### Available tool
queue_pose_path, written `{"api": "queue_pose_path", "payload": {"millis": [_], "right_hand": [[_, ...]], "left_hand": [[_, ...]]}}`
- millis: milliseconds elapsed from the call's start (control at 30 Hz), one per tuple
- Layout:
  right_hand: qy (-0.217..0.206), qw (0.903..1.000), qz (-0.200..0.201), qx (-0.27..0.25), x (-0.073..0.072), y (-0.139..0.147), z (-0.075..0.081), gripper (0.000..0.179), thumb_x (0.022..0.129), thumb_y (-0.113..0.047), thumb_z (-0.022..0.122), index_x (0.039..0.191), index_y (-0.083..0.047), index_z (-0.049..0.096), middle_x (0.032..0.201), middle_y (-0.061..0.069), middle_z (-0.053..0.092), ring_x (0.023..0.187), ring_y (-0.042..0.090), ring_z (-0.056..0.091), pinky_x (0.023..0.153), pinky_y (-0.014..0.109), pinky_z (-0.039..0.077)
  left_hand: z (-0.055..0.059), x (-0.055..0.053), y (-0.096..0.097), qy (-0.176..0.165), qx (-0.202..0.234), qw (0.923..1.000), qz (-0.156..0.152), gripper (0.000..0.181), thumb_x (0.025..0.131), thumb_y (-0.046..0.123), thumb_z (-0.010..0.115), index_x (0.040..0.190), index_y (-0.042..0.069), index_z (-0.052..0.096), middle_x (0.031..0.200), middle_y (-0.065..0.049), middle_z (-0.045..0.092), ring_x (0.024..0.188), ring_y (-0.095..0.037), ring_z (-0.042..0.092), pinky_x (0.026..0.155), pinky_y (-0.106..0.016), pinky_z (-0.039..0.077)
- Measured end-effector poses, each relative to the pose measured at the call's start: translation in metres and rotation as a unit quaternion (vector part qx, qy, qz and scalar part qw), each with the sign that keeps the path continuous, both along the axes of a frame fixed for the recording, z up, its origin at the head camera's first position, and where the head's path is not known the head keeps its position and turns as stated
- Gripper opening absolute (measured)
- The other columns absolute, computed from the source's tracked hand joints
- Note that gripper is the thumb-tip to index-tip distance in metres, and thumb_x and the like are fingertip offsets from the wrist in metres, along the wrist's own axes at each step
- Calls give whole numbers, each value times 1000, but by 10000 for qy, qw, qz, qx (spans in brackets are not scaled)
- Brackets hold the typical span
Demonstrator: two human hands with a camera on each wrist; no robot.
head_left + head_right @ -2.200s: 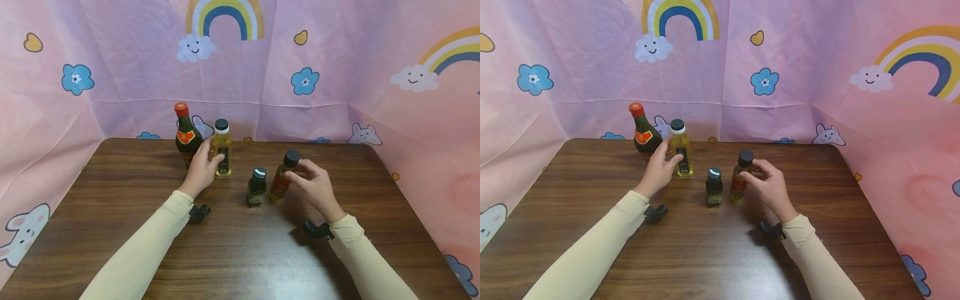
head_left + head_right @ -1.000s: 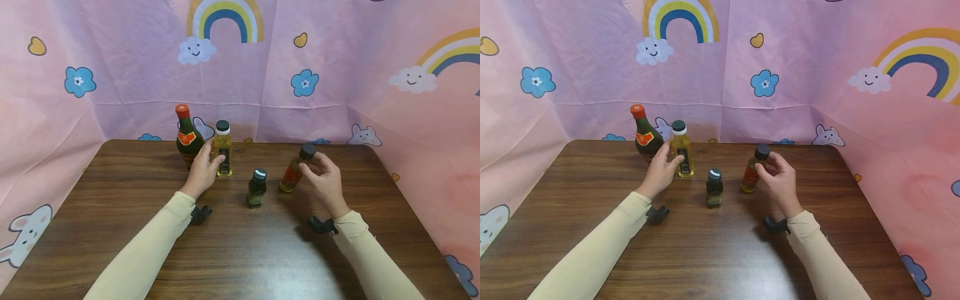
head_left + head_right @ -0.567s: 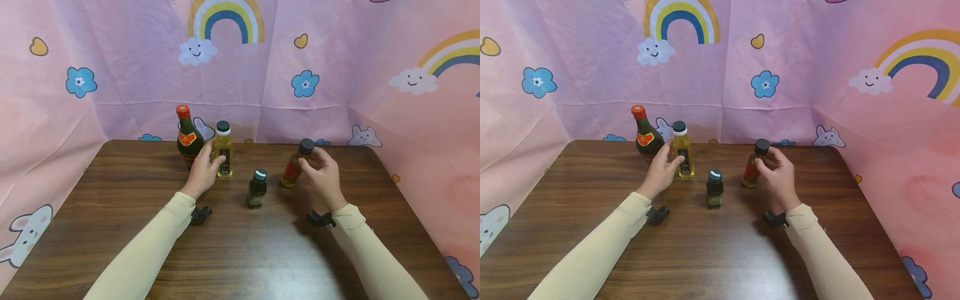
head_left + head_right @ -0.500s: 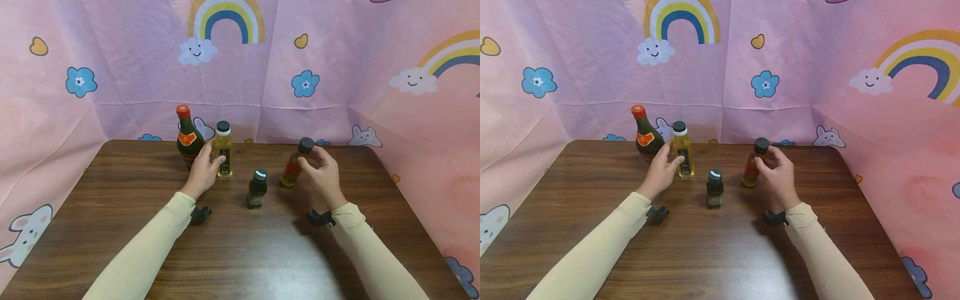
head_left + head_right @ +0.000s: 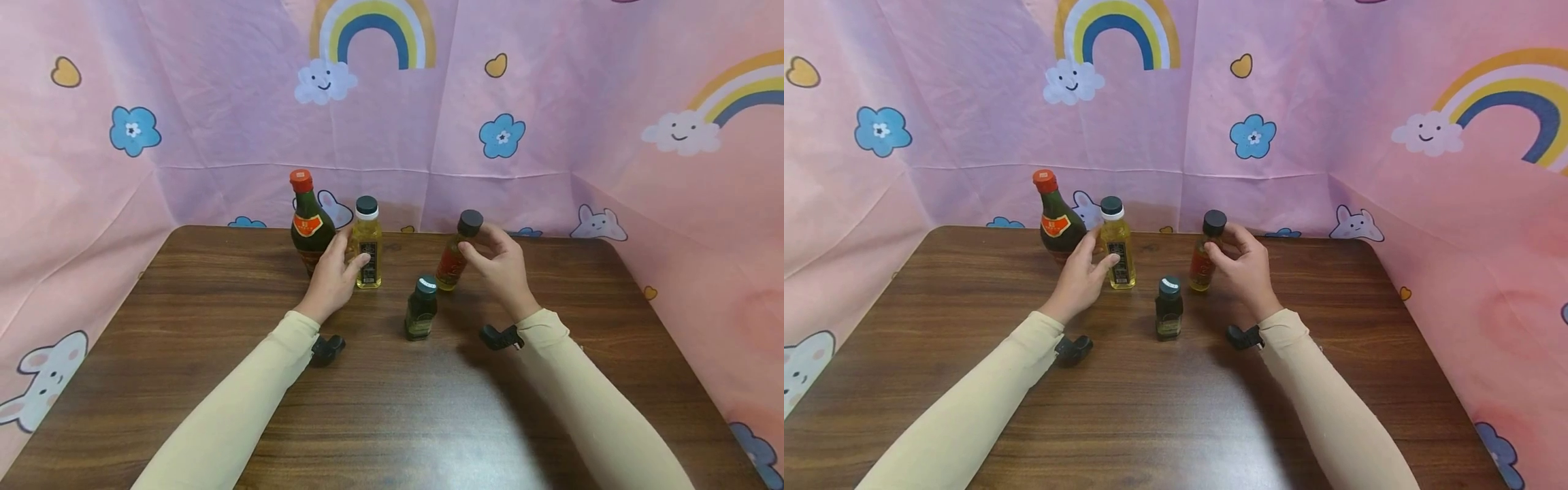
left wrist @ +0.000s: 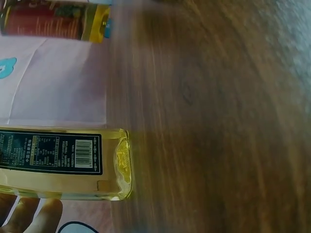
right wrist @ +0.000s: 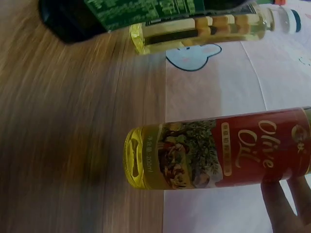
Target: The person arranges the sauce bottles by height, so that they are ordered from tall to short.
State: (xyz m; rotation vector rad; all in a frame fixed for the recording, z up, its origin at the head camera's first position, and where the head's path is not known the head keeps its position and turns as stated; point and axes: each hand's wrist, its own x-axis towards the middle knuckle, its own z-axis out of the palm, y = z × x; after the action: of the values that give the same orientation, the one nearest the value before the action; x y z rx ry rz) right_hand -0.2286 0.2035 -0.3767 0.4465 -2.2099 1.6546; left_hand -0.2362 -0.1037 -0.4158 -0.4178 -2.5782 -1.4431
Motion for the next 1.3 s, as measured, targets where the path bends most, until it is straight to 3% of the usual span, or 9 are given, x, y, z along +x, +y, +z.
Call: {"api": "queue_pose_path", "payload": {"millis": [300, 567, 800, 1067, 1300], "right_hand": [[-162, 9996, 210, 0, -10, -30, -3, 33, 95, -4, 75, 127, 2, 68, 124, 18, 69, 117, 25, 66, 100, 35, 55], [-379, 9984, 384, 156, -8, -47, 7, 33, 96, 1, 71, 127, 9, 66, 127, 25, 67, 122, 37, 63, 105, 43, 52], [-304, 9980, 558, 76, -21, -50, -4, 35, 95, -4, 74, 129, 2, 68, 128, 20, 69, 123, 32, 64, 105, 45, 52], [-195, 9978, 609, 195, -25, -55, -7, 33, 95, -11, 76, 126, -2, 70, 124, 15, 71, 117, 27, 67, 101, 44, 54], [-644, 9950, 704, 295, -27, -59, -5, 35, 99, -16, 73, 131, -4, 67, 130, 12, 69, 124, 24, 64, 109, 42, 48]], "left_hand": [[-1, -1, -1, -39, -16, 10000, 4, 70, 107, 31, 58, 166, 17, 22, 165, -14, 33, 149, -33, 36, 116, -56, 38], [-1, -4, 2, -58, 8, 10000, -41, 68, 107, 29, 58, 165, 16, 24, 162, -13, 36, 147, -33, 39, 115, -55, 39], [-1, -4, 2, 9, -82, 10000, 33, 68, 106, 29, 60, 163, 13, 26, 161, -14, 38, 147, -33, 40, 117, -55, 36], [0, -3, 1, 23, -84, 10000, -11, 68, 107, 30, 58, 164, 13, 25, 162, -14, 36, 147, -33, 39, 117, -56, 36], [-1, -4, -2, 21, -118, 9999, -21, 68, 107, 30, 59, 163, 12, 26, 162, -15, 36, 147, -33, 39, 117, -55, 36]]}}
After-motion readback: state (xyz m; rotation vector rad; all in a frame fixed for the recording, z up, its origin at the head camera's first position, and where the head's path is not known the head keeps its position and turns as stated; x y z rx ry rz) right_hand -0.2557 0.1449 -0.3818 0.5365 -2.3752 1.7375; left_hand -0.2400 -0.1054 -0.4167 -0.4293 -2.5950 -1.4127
